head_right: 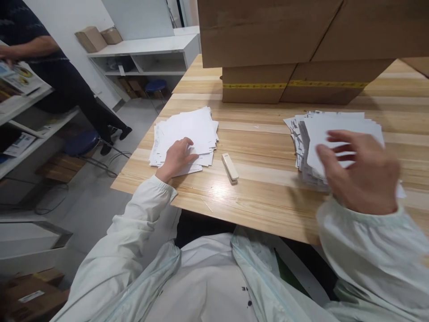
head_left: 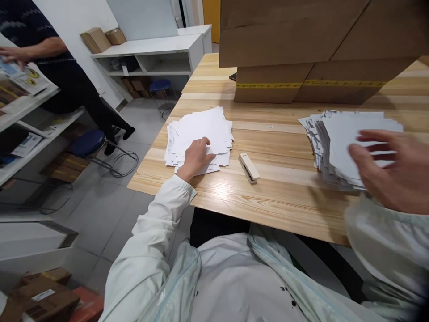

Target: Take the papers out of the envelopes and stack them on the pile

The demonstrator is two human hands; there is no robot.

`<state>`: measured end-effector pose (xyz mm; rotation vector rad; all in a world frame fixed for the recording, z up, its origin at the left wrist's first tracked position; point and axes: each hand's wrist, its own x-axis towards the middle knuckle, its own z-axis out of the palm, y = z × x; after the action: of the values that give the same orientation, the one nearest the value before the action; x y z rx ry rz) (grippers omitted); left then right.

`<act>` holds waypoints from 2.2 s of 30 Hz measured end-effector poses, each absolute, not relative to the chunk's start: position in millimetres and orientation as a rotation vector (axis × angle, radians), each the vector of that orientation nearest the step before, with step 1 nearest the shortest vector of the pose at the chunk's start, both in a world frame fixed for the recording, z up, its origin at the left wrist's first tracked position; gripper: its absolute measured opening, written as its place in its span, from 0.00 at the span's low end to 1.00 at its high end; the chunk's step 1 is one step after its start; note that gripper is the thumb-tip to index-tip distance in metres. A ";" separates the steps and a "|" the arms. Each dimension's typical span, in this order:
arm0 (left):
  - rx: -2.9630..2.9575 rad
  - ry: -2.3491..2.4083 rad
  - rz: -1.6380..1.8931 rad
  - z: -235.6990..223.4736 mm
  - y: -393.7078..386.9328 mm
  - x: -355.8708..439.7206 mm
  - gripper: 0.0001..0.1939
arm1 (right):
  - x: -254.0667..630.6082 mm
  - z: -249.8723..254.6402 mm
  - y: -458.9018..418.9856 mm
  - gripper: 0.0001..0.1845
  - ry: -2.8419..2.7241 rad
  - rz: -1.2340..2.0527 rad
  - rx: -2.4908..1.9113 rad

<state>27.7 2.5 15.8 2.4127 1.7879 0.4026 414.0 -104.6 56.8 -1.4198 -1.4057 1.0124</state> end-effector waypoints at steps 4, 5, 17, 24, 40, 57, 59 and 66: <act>2.413 1.808 0.335 18.6 2.4 29.3 0.19 | 348.9 70.7 -54.3 0.21 -1.489 1.149 -1.354; 2.398 1.825 0.332 19.0 2.5 29.2 0.18 | 334.3 72.2 -40.8 0.19 -1.512 1.191 -1.328; 2.288 1.974 0.473 4.8 11.1 21.8 0.19 | 247.1 34.1 67.4 0.05 -1.306 1.656 -1.340; 2.264 1.943 0.822 -0.3 10.0 15.7 0.29 | 243.9 26.7 76.7 0.03 -1.317 1.678 -1.336; 2.272 1.862 0.778 -6.1 31.1 29.6 0.16 | 234.3 30.0 77.7 0.04 -1.346 1.710 -1.292; 2.207 1.828 0.851 -12.6 33.5 24.0 0.19 | 236.3 13.0 87.6 0.16 -1.320 1.752 -1.108; 2.206 1.824 0.858 -12.7 33.3 24.3 0.19 | 234.0 14.0 87.1 0.15 -1.327 1.728 -1.154; 2.196 1.819 0.876 -11.4 31.8 26.0 0.20 | 222.9 7.2 88.9 0.10 -1.521 1.521 -1.299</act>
<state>26.0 31.8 -11.4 2.1957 1.8192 0.8762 222.9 88.9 7.2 -1.2994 -1.5207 1.5206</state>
